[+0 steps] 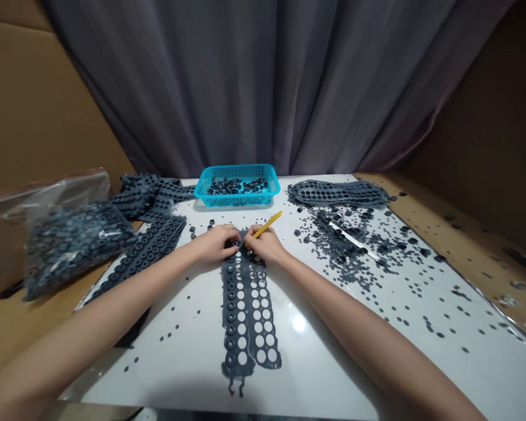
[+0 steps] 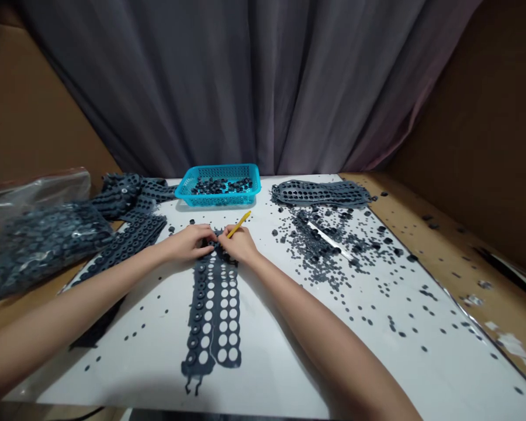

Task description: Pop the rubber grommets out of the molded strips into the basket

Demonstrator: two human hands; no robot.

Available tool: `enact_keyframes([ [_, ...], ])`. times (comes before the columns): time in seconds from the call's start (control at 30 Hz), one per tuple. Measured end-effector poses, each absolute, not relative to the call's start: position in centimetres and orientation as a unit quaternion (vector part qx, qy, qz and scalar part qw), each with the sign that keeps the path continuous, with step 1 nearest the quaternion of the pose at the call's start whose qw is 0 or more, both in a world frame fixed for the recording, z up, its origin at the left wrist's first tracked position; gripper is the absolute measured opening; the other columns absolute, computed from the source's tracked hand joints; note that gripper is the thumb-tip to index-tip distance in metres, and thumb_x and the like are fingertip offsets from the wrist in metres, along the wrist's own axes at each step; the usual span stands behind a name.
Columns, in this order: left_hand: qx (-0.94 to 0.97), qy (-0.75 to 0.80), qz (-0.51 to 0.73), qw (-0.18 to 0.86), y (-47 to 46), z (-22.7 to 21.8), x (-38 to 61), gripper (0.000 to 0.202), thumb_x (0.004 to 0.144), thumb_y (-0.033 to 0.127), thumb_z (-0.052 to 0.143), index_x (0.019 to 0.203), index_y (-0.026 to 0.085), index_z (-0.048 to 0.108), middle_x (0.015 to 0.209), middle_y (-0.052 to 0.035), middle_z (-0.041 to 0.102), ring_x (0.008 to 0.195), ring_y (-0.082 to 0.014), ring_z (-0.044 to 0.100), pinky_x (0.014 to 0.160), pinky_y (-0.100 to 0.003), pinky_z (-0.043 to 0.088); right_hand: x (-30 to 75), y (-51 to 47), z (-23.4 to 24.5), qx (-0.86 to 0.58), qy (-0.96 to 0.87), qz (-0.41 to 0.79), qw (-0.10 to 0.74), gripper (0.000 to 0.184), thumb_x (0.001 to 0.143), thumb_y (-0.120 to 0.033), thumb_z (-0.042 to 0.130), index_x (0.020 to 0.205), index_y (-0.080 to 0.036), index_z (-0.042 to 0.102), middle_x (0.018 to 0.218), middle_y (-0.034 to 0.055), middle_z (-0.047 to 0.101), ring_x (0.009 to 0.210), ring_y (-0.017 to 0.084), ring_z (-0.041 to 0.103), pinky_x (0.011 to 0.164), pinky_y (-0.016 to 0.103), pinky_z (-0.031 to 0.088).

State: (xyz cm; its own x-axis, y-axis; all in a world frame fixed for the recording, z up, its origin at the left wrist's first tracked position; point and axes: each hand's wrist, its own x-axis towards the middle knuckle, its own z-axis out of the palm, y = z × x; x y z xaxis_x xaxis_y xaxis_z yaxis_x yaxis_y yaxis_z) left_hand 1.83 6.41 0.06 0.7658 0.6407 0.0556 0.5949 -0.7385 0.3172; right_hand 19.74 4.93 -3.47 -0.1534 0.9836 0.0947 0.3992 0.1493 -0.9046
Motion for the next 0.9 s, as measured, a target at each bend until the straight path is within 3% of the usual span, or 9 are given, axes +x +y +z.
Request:
enact_keyframes([
  [0.17, 0.938, 0.325, 0.017, 0.118, 6.9, -0.4, 2.4, 0.009, 0.079, 0.020, 0.057, 0.084, 0.014, 0.062, 0.085, -0.0088, 0.061, 0.081, -0.0216, 0.059, 0.075, -0.031, 0.046, 19.4, 4.6, -3.7, -0.538, -0.657, 0.369, 0.378, 0.015, 0.069, -0.020, 0.052, 0.054, -0.020, 0.049, 0.051, -0.0026, 0.054, 0.056, 0.013, 0.050, 0.055, 0.022, 0.037],
  [0.33, 0.920, 0.362, 0.052, 0.140, 6.9, -1.3, 3.0, 0.009, 0.077, 0.012, 0.053, 0.072, 0.015, 0.060, 0.075, -0.0056, 0.062, 0.072, -0.0188, 0.058, 0.069, -0.027, 0.046, 19.5, 4.2, -3.7, -0.549, -0.649, 0.365, 0.379, 0.015, 0.070, -0.022, 0.051, 0.055, -0.020, 0.048, 0.049, -0.0027, 0.053, 0.055, 0.013, 0.050, 0.054, 0.022, 0.037],
  [0.53, 0.843, 0.485, 0.186, 0.143, 6.9, -1.0, 0.3, 0.029, 0.091, 0.027, 0.032, 0.096, 0.014, 0.058, 0.081, -0.0052, 0.063, 0.071, -0.0170, 0.057, 0.066, -0.027, 0.046, 19.6, 4.5, -4.2, -0.546, -0.636, 0.386, 0.386, 0.015, 0.069, -0.021, 0.052, 0.054, -0.020, 0.048, 0.047, -0.0030, 0.053, 0.050, 0.012, 0.050, 0.050, 0.022, 0.037],
  [0.63, 0.823, 0.500, 0.205, 0.176, 6.9, -0.5, -0.6, 0.030, 0.090, 0.033, 0.037, 0.100, 0.014, 0.058, 0.077, -0.0032, 0.063, 0.064, -0.0155, 0.055, 0.061, -0.026, 0.044, 19.6, 4.9, -4.3, -0.542, -0.620, 0.404, 0.399, 0.013, 0.070, -0.021, 0.050, 0.056, -0.020, 0.049, 0.049, -0.0027, 0.056, 0.049, 0.012, 0.053, 0.050, 0.021, 0.039],
  [0.8, 0.886, 0.395, 0.153, 0.190, 7.0, -0.1, 0.9, 0.028, 0.088, 0.024, 0.040, 0.103, 0.018, 0.062, 0.096, -0.0049, 0.066, 0.087, -0.0176, 0.059, 0.082, -0.029, 0.044, 19.6, 5.1, -4.4, -0.543, -0.610, 0.398, 0.418, 0.012, 0.071, -0.024, 0.050, 0.059, -0.020, 0.051, 0.052, -0.0021, 0.059, 0.052, 0.013, 0.054, 0.052, 0.021, 0.040],
  [0.9, 0.923, 0.350, 0.081, 0.138, 7.6, -0.1, 1.9, 0.025, 0.086, 0.021, 0.042, 0.095, 0.017, 0.065, 0.093, -0.0068, 0.064, 0.087, -0.0187, 0.059, 0.083, -0.029, 0.044, 19.7, 5.0, -4.5, -0.546, -0.612, 0.391, 0.417, 0.011, 0.070, -0.025, 0.050, 0.061, -0.020, 0.052, 0.053, -0.0023, 0.060, 0.053, 0.013, 0.054, 0.052, 0.022, 0.039],
])
